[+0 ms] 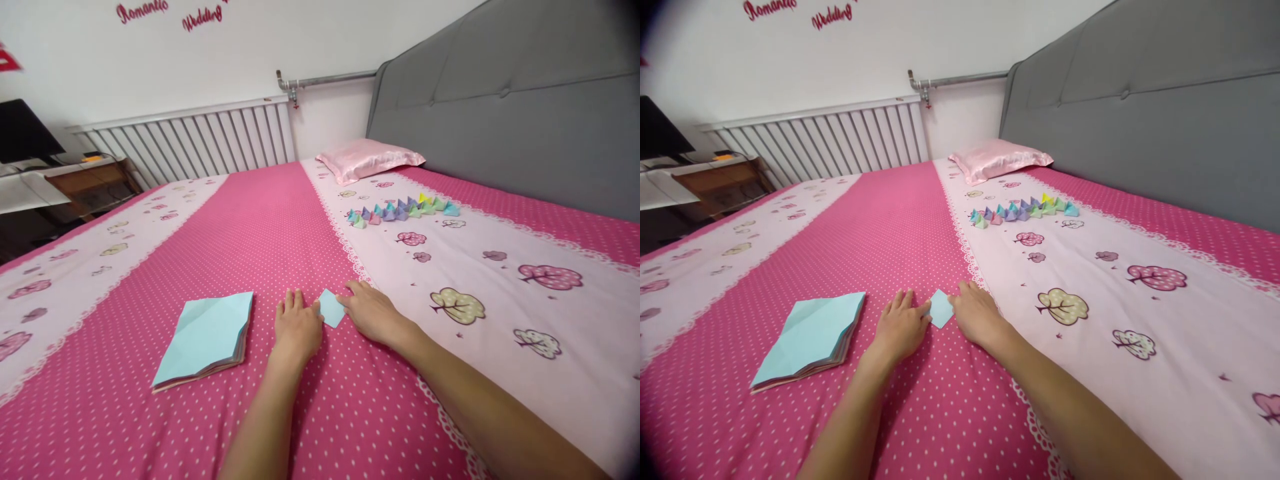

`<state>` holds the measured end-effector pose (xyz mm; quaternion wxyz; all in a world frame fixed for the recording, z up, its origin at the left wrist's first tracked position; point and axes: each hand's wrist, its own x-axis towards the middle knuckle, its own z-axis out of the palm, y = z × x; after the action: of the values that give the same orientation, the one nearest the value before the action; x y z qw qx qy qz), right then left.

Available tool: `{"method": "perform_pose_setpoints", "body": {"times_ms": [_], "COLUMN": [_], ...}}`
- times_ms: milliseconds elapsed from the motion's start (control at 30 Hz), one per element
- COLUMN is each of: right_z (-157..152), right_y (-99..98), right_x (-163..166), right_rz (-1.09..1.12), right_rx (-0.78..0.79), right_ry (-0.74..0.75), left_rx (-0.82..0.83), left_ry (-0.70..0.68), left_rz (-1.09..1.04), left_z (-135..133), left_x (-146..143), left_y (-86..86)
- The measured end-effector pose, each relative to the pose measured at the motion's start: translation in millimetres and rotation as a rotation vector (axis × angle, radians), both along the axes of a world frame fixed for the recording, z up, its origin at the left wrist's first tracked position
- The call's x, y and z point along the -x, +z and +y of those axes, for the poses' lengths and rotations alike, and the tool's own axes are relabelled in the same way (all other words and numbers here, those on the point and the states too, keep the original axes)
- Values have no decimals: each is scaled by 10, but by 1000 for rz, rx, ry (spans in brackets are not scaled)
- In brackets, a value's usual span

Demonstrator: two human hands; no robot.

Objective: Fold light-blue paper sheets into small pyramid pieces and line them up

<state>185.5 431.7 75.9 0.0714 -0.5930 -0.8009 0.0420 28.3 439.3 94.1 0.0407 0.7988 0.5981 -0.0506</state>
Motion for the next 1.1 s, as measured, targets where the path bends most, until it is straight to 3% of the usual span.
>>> {"method": "perform_pose_setpoints", "body": {"times_ms": [300,467,667,833,967,1100], "right_z": [-53,5,52,18,17,44], "right_y": [88,69,81,97,100,110], "right_x": [-39,-46,-51,-35,-32,-37], "right_rz": [-47,66,154,265,347,467], "right_rx": [73,97,8,-87,-95,-73], "right_ry": [-11,-151,-251,-126,-46,53], "left_rx": [15,33,-119,-193,-111,-53], "left_ry": [-35,12,70,19,-103,-125], "left_rz": [57,-11,-138,-365,-545,-639], "left_z": [-37,-10,109,160,184,189], "left_x": [36,60,118,107,85,84], "left_y": [90,125,69,28,-29,-52]}}
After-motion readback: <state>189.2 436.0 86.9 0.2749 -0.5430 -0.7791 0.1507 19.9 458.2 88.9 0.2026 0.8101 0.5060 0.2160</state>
